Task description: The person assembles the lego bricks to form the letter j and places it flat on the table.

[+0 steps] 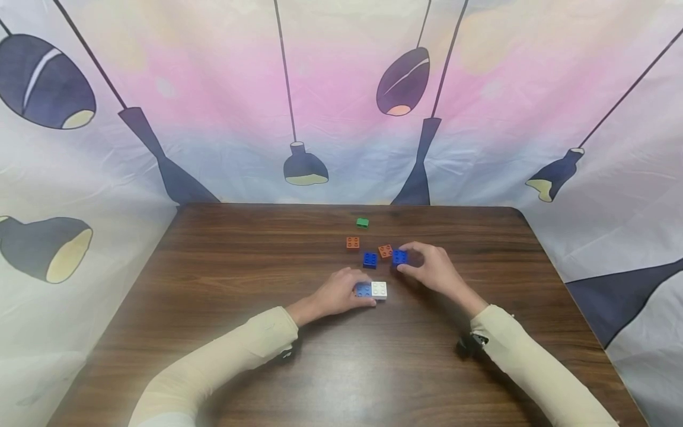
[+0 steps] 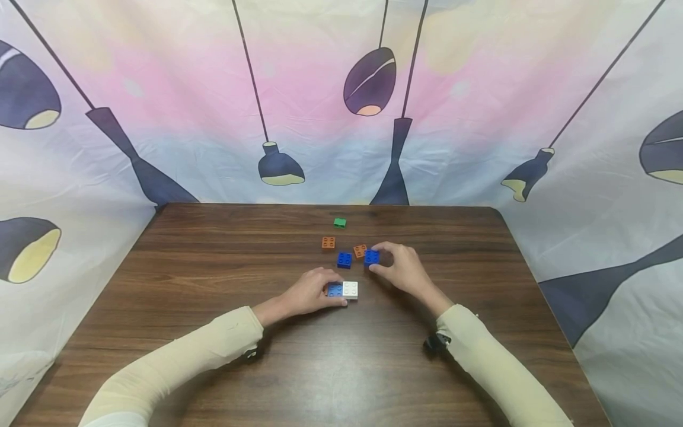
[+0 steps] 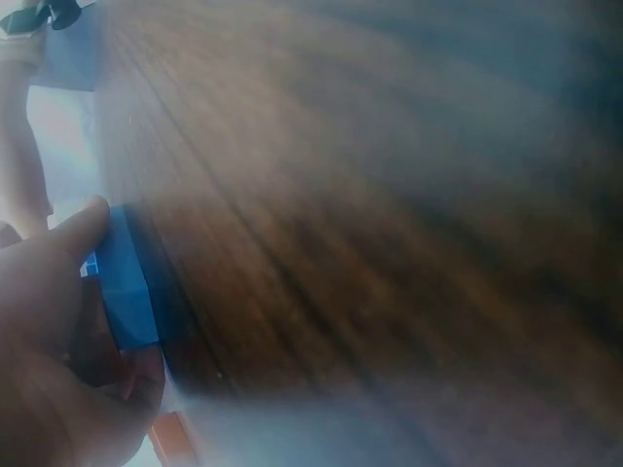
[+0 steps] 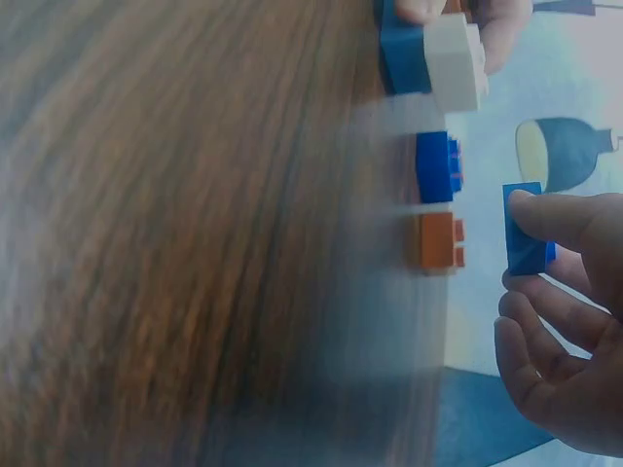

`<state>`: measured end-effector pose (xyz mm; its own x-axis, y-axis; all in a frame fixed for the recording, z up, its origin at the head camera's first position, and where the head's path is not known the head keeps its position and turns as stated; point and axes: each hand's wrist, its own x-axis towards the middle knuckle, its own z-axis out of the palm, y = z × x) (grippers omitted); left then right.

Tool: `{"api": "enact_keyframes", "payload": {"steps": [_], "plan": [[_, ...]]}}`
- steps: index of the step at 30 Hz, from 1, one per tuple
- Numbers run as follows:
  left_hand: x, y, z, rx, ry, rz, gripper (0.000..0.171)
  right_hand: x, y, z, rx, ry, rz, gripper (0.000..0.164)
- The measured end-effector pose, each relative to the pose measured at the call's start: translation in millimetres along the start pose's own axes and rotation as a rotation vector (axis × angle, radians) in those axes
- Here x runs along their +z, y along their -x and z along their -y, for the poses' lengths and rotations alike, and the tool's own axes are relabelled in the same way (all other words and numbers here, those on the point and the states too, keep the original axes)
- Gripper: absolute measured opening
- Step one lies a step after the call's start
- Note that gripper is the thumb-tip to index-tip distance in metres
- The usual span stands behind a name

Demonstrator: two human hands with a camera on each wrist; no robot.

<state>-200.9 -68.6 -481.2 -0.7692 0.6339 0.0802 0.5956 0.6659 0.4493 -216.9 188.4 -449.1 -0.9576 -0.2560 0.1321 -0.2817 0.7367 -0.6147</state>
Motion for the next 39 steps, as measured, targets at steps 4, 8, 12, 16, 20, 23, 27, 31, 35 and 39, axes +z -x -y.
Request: {"api": "enact_keyframes", "payload": {"steps": [4, 8, 12, 16, 20, 23, 27, 31, 35, 39], "plan": [[0.4, 0.5, 0.0, 0.007, -0.004, -0.009, 0.045, 1, 4, 6, -0.04, -0.005, -0.008, 0.039], [-0.2, 0.6, -0.5, 0.008, 0.001, -0.011, 0.045, 2, 7, 13, -0.082, -0.014, -0.016, 0.036], [-0.7, 0.2, -0.9, 0.006, 0.006, -0.007, 0.044, 2, 11, 20, -0.099, -0.025, -0.009, 0.036], [-0.5, -0.7, -0.4, 0.009, -0.001, -0.009, 0.045, 3, 16, 26, -0.102, -0.029, 0.004, 0.038], [-0.1, -1.3, -0.2, 0.002, -0.005, -0.01, 0.046, 6, 19, 28, -0.132, -0.036, 0.011, 0.04], [0.3, -1.3, -0.2, -0.002, -0.001, -0.01, 0.045, 9, 22, 30, -0.144, -0.039, 0.015, 0.039], [0.8, -1.2, 0.4, 0.005, 0.002, -0.016, 0.045, 13, 25, 32, -0.153, -0.041, 0.021, 0.038], [0.8, -0.7, 0.5, 0.01, -0.002, -0.021, 0.047, 17, 27, 33, -0.156, -0.039, 0.033, 0.037], [0.7, 0.0, 0.3, 0.012, -0.007, -0.025, 0.051, 21, 28, 34, -0.147, -0.041, 0.052, 0.037], [0.9, -0.1, 0.4, 0.014, -0.011, -0.028, 0.052, 24, 29, 33, -0.141, -0.054, 0.063, 0.036]]}}
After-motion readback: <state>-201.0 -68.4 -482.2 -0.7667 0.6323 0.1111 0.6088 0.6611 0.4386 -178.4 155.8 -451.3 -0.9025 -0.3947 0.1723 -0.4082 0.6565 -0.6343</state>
